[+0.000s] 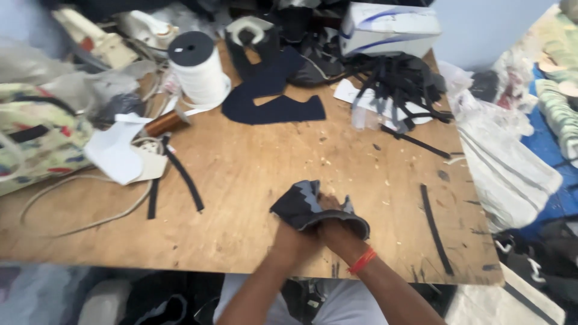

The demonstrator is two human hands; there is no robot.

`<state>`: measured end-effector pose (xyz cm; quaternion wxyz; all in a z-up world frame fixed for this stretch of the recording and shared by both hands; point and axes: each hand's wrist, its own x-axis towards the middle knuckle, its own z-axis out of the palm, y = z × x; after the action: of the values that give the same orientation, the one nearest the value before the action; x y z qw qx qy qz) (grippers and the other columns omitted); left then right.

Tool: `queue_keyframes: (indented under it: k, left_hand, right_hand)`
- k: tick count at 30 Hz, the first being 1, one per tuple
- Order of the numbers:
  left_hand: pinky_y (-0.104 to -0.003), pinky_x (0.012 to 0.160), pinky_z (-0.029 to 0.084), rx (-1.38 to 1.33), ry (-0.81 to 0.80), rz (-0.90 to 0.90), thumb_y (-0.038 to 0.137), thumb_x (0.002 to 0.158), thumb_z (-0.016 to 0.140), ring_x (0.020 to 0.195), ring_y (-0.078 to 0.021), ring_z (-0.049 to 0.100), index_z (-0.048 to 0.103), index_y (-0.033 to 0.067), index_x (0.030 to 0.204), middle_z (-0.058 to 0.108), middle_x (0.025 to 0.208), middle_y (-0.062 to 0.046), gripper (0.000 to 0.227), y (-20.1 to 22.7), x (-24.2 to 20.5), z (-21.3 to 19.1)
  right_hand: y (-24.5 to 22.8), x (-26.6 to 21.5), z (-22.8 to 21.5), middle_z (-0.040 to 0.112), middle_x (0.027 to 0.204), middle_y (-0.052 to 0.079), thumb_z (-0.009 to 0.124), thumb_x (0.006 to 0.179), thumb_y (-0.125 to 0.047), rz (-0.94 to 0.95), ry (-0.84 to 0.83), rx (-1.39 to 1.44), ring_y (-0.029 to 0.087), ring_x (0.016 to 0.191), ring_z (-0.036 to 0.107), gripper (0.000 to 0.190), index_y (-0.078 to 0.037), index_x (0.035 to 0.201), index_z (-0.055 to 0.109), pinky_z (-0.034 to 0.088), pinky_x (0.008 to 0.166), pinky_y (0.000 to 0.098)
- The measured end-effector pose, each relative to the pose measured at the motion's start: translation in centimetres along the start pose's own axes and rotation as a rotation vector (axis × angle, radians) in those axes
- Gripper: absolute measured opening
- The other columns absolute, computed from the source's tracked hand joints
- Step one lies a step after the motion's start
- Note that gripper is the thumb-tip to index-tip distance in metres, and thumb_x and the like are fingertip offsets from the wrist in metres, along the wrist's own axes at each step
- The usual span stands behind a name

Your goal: The person sits at a wooden workbench in a shoe workshop and turns black foam shoe upper components right-side out by hand, pulling the material through and smoothing the seams. They place each finished upper on the table and pick up the next piece, working through a pile of components one at a time.

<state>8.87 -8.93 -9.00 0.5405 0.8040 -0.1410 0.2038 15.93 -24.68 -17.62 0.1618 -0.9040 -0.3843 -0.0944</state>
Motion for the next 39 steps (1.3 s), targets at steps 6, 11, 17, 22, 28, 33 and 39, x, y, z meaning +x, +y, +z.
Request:
queue_keyframes:
  k: [6,11,17,22,28,33,39]
  left_hand:
    - [-0.048,0.102,0.043,0.192,-0.201,0.158,0.014,0.080,0.076,0.122,-0.0415,0.057,0.062,-0.0001,0.130,0.064,0.129,-0.021,0.054,1.4,0.5,-2.5]
    - [-0.048,0.100,0.050,0.269,-0.073,0.140,0.010,0.080,0.068,0.117,-0.0372,0.062,0.069,0.0033,0.114,0.069,0.119,-0.018,0.035,0.2,1.4,-0.8]
    - [-0.050,0.081,0.059,0.590,-0.764,-0.188,0.010,0.095,0.057,0.097,-0.0388,0.072,0.071,0.0040,0.109,0.073,0.105,-0.022,0.020,-7.1,3.0,-0.5]
    - [-0.053,0.079,0.057,0.535,-0.485,-0.451,0.008,0.096,0.055,0.093,-0.0436,0.071,0.067,0.0014,0.117,0.072,0.103,-0.028,0.025,-10.6,3.6,-2.9]
    - [-0.047,0.091,0.057,0.427,-0.404,-0.217,0.008,0.092,0.060,0.108,-0.0359,0.069,0.068,0.0059,0.124,0.071,0.122,-0.019,0.033,-5.5,1.2,-6.1]
    - [-0.043,0.081,0.059,0.570,-0.710,0.127,0.009,0.082,0.067,0.106,-0.0300,0.071,0.065,0.0013,0.116,0.065,0.130,-0.014,0.035,-4.9,-3.6,-7.8]
    - [-0.042,0.078,0.060,0.625,-0.585,-0.179,0.017,0.077,0.073,0.098,-0.0363,0.069,0.052,-0.0044,0.141,0.061,0.117,-0.022,0.071,1.2,-0.4,-6.7]
  right_hand:
    - [0.8,0.0,-0.5,0.066,0.133,0.021,0.061,0.087,-0.017,0.376,-0.370,0.324,0.036,0.127,0.061,0.044,-0.007,0.130,0.066,0.042,0.114,0.0471]
    - [-3.0,2.4,-6.7,0.069,0.123,0.020,0.066,0.086,-0.022,0.362,-0.394,0.203,0.037,0.117,0.064,0.040,-0.006,0.123,0.067,0.033,0.111,0.0547]
    - [-2.7,-3.2,-2.9,0.068,0.122,0.025,0.058,0.083,-0.009,-0.087,0.071,-0.094,0.042,0.115,0.066,0.039,0.001,0.120,0.065,0.051,0.100,0.0494]
    - [-4.7,-1.1,-6.2,0.072,0.100,0.023,0.052,0.091,-0.003,0.182,-0.228,0.114,0.041,0.084,0.070,0.043,-0.005,0.131,0.067,0.055,0.077,0.0497]
    - [-3.7,-0.5,-5.9,0.073,0.094,0.021,0.058,0.095,-0.018,0.121,-0.130,0.074,0.040,0.069,0.070,0.026,-0.003,0.113,0.068,0.056,0.063,0.0511]
    - [-6.5,0.4,-7.4,0.069,0.073,0.024,0.061,0.092,-0.026,0.217,-0.173,0.062,0.043,0.063,0.068,0.038,-0.006,0.123,0.068,0.056,0.061,0.0527]
    - [-4.0,0.9,-8.1,0.071,0.077,0.021,0.059,0.094,-0.021,0.173,-0.145,0.222,0.042,0.069,0.069,0.043,-0.012,0.135,0.065,0.056,0.062,0.0517]
